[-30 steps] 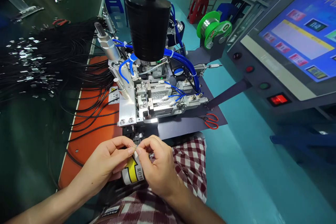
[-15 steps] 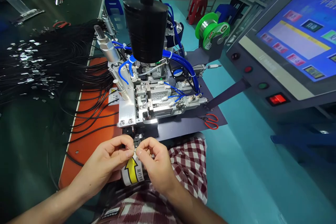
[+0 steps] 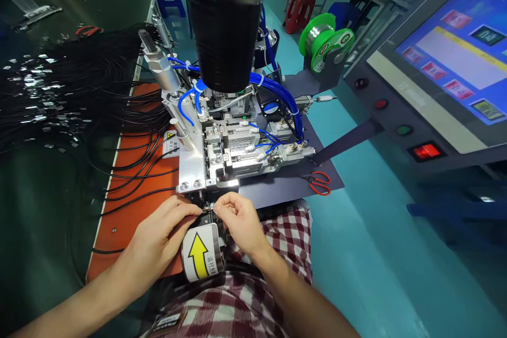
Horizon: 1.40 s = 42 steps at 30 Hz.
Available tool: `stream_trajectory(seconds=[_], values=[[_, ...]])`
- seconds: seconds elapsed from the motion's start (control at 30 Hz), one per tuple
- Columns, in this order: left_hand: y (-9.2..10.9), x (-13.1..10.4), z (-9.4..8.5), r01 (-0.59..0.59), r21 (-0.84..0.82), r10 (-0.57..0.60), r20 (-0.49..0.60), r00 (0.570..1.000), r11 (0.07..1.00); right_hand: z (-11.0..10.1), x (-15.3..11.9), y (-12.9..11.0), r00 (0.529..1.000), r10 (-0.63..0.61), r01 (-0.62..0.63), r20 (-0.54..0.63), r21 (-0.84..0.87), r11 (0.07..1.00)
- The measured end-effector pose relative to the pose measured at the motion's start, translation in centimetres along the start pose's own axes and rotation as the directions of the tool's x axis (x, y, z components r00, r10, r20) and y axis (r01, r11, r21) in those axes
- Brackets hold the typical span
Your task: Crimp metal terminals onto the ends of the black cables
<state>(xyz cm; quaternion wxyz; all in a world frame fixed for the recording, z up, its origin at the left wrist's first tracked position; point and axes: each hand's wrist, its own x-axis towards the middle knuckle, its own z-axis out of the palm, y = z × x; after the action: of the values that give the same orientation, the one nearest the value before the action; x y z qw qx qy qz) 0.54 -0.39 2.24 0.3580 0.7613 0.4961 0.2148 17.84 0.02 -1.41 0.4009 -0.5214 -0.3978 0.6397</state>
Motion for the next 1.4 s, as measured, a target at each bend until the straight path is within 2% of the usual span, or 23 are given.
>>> stream_trajectory(seconds=[0.2, 0.4, 0.63, 0.87, 1.13, 1.4], values=[[-1.8, -0.1, 0.5, -0.219, 0.279, 0.211, 0.056, 0.976, 0.935, -0.2, 0.6, 0.2, 1.0, 0.019, -0.019, 0.025, 0.001, 1.0], [-1.9, 0.2, 0.4, -0.349, 0.466, 0.371, 0.046, 0.927, 0.813, -0.5, 0.9, 0.5, 0.999, 0.035, -0.035, 0.039, 0.02, 0.999], [-2.0, 0.0, 0.4, -0.3, 0.431, 0.281, 0.108, 0.954, 0.851, -0.7, 1.1, 0.5, 0.998, 0.044, -0.044, 0.037, 0.009, 0.999], [-1.9, 0.4, 0.1, -0.351, 0.421, 0.335, 0.113, 0.935, 0.836, -0.7, 1.1, 0.3, 0.997, 0.06, -0.061, 0.045, 0.014, 0.998], [-2.0, 0.5, 0.2, -0.362, 0.444, 0.342, 0.127, 0.931, 0.82, -0.7, 1.2, 0.4, 0.996, 0.07, -0.071, 0.057, 0.017, 0.997], [-1.9, 0.4, 0.3, -0.359, 0.484, 0.328, 0.15, 0.933, 0.798, -0.8, 1.0, 0.9, 0.999, 0.044, -0.043, 0.004, -0.124, 0.991]])
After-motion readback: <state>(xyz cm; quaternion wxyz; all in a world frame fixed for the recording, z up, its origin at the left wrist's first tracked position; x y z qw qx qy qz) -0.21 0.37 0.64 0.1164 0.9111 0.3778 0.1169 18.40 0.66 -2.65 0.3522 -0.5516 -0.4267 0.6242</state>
